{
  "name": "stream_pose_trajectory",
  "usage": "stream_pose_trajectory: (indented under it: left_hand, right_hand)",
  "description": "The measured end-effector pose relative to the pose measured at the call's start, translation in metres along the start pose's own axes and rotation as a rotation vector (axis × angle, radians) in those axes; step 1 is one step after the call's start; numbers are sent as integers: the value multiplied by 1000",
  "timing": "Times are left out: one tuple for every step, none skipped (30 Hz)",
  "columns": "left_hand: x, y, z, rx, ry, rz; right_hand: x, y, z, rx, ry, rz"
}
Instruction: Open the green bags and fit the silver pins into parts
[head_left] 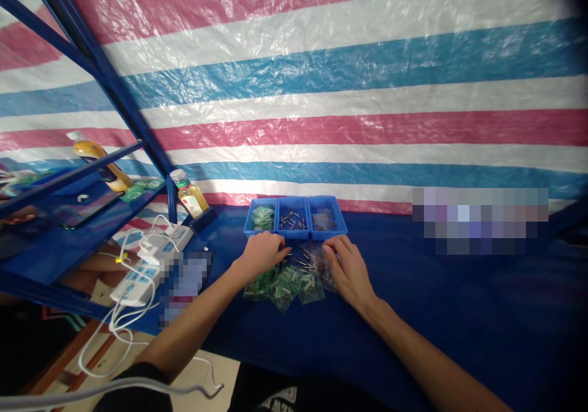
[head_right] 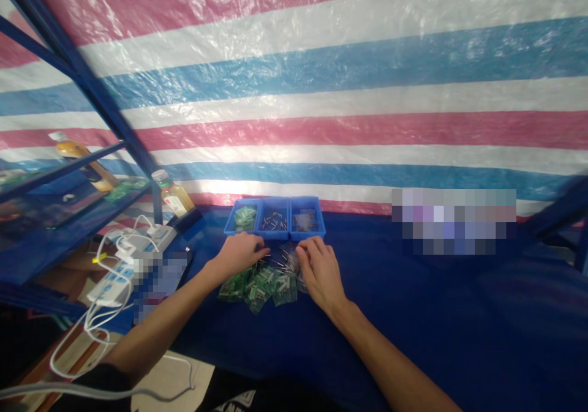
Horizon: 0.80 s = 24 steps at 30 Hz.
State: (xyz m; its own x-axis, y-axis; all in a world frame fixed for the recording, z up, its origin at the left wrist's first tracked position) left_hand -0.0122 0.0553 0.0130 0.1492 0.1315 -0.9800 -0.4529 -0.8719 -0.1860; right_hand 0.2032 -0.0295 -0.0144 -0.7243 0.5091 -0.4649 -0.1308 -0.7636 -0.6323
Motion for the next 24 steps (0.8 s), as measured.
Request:
stream_pose_trajectory:
  left_hand:
    - [2,-2,0,-21,9,8]
    - [3,-3,0,-39,16,14]
    - [4,-5,0,-56,17,21]
    - [5,-6,0,-69,15,28]
    - [5,-7,0,-74,12,33]
    - [5,-8,-1,-72,8,39]
    - [5,-9,-1,-65,6,47]
    - [5,-9,-2,-58,6,53]
    - [4,-9,-3,-53,7,59]
    - [3,-8,-3,-49,10,63]
    - [3,-8,-4,-49,14,64]
    - [2,-7,-4,-51,16,64]
    - [1,-7,-5,-54,18,64]
    - [0,-6,-5,-54,16,66]
    - [0,-6,-6,-52,15,70]
    - [-1,-6,-7,-48,14,75]
    - [-1,-5,-8,-38,14,79]
    - [-1,-5,-9,-26,9,77]
    - [-2,-5,-11,-12,0,64]
    - [-2,-4,-13,3,-11,43]
    - [-4,-4,-15,16,-23,12]
    - [-6,-4,-17,29,-31,-25]
    - [-8,-3,-19,36,-28,-63]
    - [-11,-3,-20,39,-10,-103]
  right_hand:
    - [0,0,0,-6,-2,-2]
    - [0,0,0,-10,-3,-2]
    - [0,0,0,-13,-4,1]
    - [0,0,0,-15,-5,3]
    - [1,0,0,-15,-4,7]
    - [1,0,0,-13,-3,12]
    - [1,0,0,-12,-2,15]
    - [1,0,0,-11,1,15]
    - [1,-1,0,-12,3,13]
    - [1,-1,0,-13,5,13]
    - [1,-1,0,-17,6,13]
    - [1,-1,1,-22,6,12]
    - [1,-1,1,-28,4,13]
    - [2,-1,2,-34,2,15]
    - [2,-1,2,-39,0,19]
    - [2,-1,2,-41,-2,21]
    - [2,-1,2,-40,-4,23]
    - [3,-1,2,-37,-5,25]
    - [3,-1,2,-32,-8,27]
    - [3,0,2,-29,-11,29]
    - [3,0,2,-26,-15,33]
    - [3,0,2,-25,-18,38]
    - [3,0,2,-28,-20,45]
    - [3,0,2,-32,-21,56]
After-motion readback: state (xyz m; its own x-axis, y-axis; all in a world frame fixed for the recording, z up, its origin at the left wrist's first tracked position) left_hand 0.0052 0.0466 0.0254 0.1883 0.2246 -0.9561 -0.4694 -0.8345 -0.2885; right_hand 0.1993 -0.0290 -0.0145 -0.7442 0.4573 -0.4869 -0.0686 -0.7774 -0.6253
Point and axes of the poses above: each hand's wrist, its own y-axis away from the middle knuckle, its own x-axis out of the palm, z = x × y, the point moved 3 cm from there along -y, towards the middle knuckle, and after that the axes turned 11 degrees about -z, right-handed, at the moved point
